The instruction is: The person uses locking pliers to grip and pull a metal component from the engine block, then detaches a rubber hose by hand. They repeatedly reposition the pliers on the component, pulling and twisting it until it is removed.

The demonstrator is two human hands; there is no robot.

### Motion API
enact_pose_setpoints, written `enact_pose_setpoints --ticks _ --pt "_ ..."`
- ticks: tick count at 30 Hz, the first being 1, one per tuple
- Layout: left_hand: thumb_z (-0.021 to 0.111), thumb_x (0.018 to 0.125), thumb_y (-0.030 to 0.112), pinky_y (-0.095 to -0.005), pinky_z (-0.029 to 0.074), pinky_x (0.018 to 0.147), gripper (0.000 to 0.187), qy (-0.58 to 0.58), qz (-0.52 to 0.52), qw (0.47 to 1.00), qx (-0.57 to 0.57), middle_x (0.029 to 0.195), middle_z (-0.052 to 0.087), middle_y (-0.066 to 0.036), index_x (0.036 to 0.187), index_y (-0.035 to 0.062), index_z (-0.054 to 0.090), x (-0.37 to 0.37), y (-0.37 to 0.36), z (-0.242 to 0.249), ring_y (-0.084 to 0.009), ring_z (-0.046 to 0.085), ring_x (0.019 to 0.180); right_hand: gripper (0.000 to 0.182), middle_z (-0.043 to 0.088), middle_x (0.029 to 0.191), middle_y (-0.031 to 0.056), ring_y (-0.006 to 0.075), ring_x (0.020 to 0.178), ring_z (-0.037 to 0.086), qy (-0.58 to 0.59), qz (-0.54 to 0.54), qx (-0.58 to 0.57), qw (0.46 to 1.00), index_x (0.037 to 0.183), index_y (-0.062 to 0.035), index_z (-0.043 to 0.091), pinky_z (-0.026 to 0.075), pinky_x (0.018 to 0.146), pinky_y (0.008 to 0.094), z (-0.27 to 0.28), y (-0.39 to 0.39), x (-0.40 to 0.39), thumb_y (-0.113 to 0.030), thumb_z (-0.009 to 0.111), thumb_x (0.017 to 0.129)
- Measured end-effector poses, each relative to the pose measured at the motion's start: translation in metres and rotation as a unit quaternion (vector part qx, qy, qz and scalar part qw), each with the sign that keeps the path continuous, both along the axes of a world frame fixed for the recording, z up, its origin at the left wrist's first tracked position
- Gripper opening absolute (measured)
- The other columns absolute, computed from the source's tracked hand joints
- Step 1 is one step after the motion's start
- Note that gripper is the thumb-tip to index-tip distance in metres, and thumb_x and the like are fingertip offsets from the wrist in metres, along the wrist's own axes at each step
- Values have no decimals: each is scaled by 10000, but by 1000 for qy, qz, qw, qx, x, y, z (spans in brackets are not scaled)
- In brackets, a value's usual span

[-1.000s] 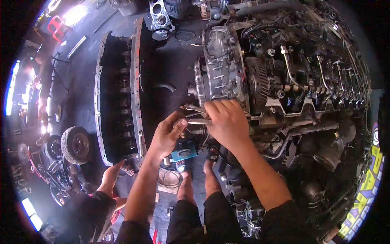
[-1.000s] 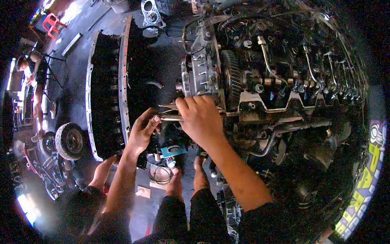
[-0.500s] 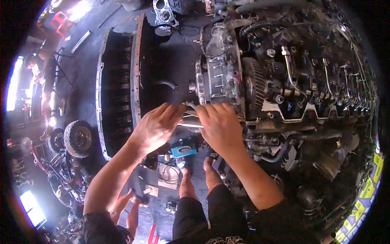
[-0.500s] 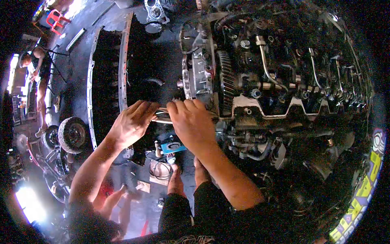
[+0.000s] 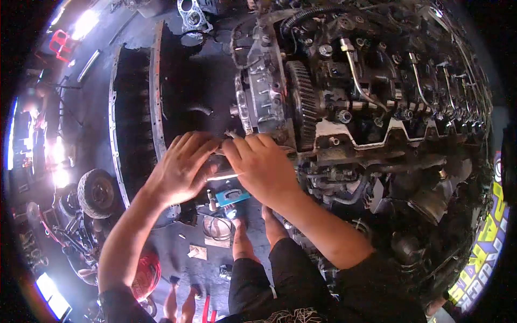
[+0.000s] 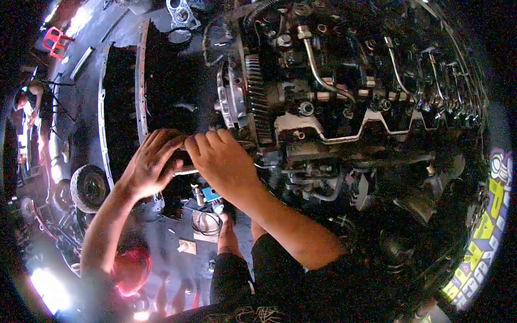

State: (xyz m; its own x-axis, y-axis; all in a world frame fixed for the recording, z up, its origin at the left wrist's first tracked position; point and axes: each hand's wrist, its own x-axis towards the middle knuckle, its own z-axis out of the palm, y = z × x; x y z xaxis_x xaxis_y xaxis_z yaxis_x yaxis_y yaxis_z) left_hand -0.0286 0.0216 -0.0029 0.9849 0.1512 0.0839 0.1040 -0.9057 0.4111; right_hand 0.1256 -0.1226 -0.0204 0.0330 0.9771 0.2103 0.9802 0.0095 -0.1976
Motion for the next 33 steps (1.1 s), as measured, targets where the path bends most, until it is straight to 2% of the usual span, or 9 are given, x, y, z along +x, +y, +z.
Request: enact_pose_setpoints --ticks 2,4,9,13,17,20,23,26,33 --pt "761 713 225 -504 396 1017 729 34 21 999 -13 1308 498 -202 1339 30 442 -1 -16 14 -411 478 1196 357 608 946 50 191 909 587 13 6 6 1000 1111 -30 573 448 859 331 -1 -2 2 -160 596 780" --pt "802 639 228 -499 363 1047 943 69 48 996 -10 1373 443 -205 1435 27 337 -2 -31 20 -398 440 1244 402 610 953 57 191 923 583 2 11 40 999 1158 -10 568 446 889 331 -1 -3 3 -167 588 789" --pt "770 616 138 -441 479 879 838 59 133 988 58 1254 518 -212 1356 -15 408 -6 -44 -17 -396 540 1087 404 607 974 68 211 972 575 -3 13 0 1000 1174 0 582 418 981 351 0 -3 -1 -190 568 818" --pt "691 694 116 -445 485 767 554 69 140 983 101 1124 560 -200 1199 -20 506 2 -47 -7 -373 576 926 365 605 1002 87 235 1019 565 -7 -43 -31 999 1139 -16 591 375 1050 416 5 -2 -14 -203 563 827" --pt "605 786 76 -430 494 833 517 78 158 982 69 1206 558 -203 1276 -32 481 2 -55 -14 -356 582 1025 450 607 1072 110 245 1099 550 -45 -81 -55 994 1220 5 557 331 1103 430 0 3 -32 -218 551 829" --pt "561 746 -33 -427 486 889 652 34 154 982 101 1271 527 -216 1379 -39 407 6 -54 -15 -357 568 1115 554 603 1144 136 271 1140 542 -50 -92 -1 994 1323 31 494 291 1140 452 -4 1 -31 -230 546 836" --pt "525 748 -67 -447 441 1015 706 5 173 985 10 1376 457 -251 1432 -48 352 0 -57 -21 -392 493 1244 626 590 1198 158 294 1177 530 -44 -82 -8 996 1388 48 427 255 1163 476 -1 0 -32 -239 537 842" --pt "588 769 -69 -465 465 1017 663 1 134 989 67 1406 424 -290 1382 -127 345 -1 -59 -15 -436 475 1244 648 582 1223 170 312 1212 514 -41 -72 -16 996 1406 54 400 241 1169 488 -4 -2 -34 -245 532 846" --pt "489 754 -76 -471 328 1120 706 -11 201 980 3 1449 374 -271 1443 -64 334 -7 -77 -21 -428 389 1332 679 560 1280 203 328 1276 481 -44 -4 -33 998 1432 72 354 213 1180 508 -1 -11 -29 -265 505 862"
